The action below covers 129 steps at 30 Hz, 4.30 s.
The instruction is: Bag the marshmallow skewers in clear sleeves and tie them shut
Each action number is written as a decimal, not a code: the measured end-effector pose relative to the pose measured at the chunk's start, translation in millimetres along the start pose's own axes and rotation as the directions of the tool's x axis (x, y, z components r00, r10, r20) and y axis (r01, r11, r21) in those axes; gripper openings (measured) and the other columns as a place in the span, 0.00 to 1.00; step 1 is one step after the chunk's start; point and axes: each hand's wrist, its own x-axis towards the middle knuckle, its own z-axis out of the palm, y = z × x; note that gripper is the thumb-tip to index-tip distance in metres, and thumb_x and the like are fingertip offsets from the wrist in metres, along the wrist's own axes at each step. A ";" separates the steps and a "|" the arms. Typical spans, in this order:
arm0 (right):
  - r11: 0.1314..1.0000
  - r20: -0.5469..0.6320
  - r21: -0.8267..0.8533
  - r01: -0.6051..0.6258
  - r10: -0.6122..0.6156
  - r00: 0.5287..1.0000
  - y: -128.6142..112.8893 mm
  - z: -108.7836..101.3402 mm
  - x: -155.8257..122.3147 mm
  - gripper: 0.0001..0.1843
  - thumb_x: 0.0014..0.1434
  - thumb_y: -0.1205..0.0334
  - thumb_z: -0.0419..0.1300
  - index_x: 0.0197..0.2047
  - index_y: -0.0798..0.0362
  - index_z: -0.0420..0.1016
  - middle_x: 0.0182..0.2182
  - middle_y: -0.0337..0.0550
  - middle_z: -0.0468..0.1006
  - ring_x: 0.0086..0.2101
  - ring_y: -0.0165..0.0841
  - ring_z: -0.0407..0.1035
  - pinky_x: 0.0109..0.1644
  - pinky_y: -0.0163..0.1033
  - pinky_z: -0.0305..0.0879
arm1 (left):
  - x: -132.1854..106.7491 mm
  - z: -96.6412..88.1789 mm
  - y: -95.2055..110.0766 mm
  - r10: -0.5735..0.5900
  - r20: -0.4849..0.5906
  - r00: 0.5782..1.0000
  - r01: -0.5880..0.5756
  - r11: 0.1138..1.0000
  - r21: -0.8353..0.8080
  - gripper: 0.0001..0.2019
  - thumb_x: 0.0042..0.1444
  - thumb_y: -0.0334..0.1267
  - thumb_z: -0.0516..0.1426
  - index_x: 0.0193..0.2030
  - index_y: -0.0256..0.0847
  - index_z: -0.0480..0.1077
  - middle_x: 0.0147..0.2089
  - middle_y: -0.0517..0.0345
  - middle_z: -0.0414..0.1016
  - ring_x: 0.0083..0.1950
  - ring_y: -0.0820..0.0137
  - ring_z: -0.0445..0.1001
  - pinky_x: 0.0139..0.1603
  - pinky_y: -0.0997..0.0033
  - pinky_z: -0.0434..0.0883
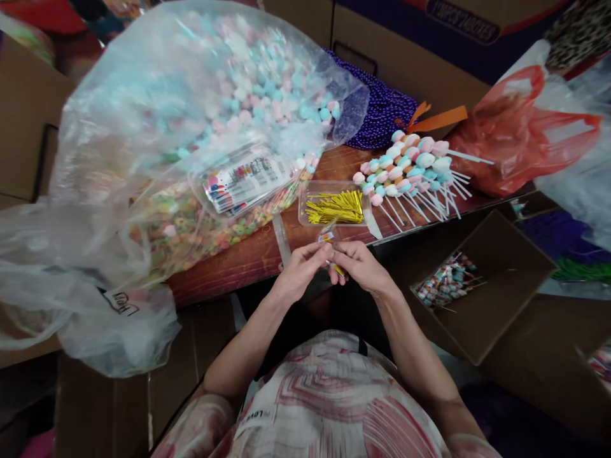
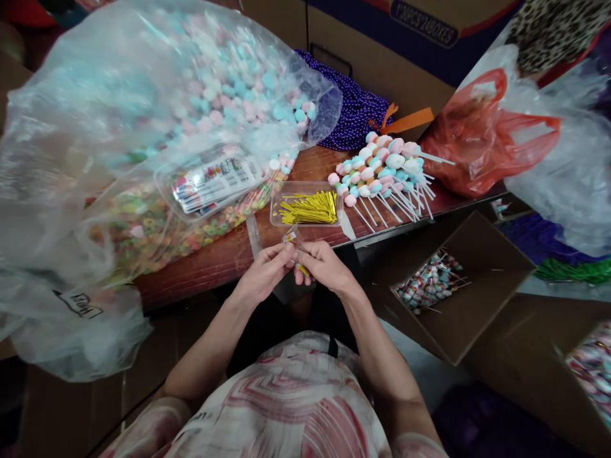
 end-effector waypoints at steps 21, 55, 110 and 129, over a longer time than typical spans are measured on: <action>0.949 -0.608 -0.227 0.217 -0.312 0.730 22.9 12.3 -10.7 0.27 0.63 0.43 0.59 0.21 0.51 0.61 0.19 0.33 0.60 0.22 0.25 0.53 0.27 0.34 0.54 | 25.7 29.8 -19.1 0.194 -0.540 0.819 -0.315 0.939 -0.141 0.20 0.47 0.53 0.70 0.30 0.38 0.74 0.30 0.62 0.77 0.30 0.76 0.74 0.34 0.75 0.72; 0.957 -0.537 0.118 0.264 -0.162 0.828 37.8 18.0 -16.8 0.15 0.57 0.47 0.67 0.35 0.50 0.85 0.30 0.39 0.74 0.23 0.25 0.58 0.24 0.34 0.56 | 21.9 16.8 -28.7 0.259 -0.461 0.849 -0.293 0.956 -0.002 0.16 0.49 0.50 0.70 0.34 0.39 0.78 0.34 0.59 0.81 0.35 0.73 0.77 0.41 0.71 0.75; 0.549 -0.709 -0.705 -0.449 -0.523 0.474 15.6 -53.1 59.8 0.10 0.66 0.66 0.52 0.37 0.53 0.75 0.40 0.50 0.74 0.36 0.39 0.67 0.37 0.41 0.58 | 67.9 0.1 11.6 -0.061 -0.665 0.744 -0.282 0.874 -0.396 0.09 0.56 0.40 0.67 0.34 0.42 0.72 0.37 0.60 0.81 0.41 0.72 0.80 0.62 0.59 0.68; 0.812 -0.683 -0.473 0.342 -0.583 0.440 9.1 -30.7 8.2 0.10 0.66 0.51 0.58 0.40 0.49 0.73 0.31 0.37 0.77 0.24 0.28 0.69 0.28 0.35 0.68 | 73.1 -7.3 17.0 -0.036 -0.681 0.731 -0.325 0.860 -0.394 0.07 0.56 0.38 0.67 0.35 0.41 0.73 0.37 0.60 0.80 0.39 0.73 0.80 0.57 0.63 0.70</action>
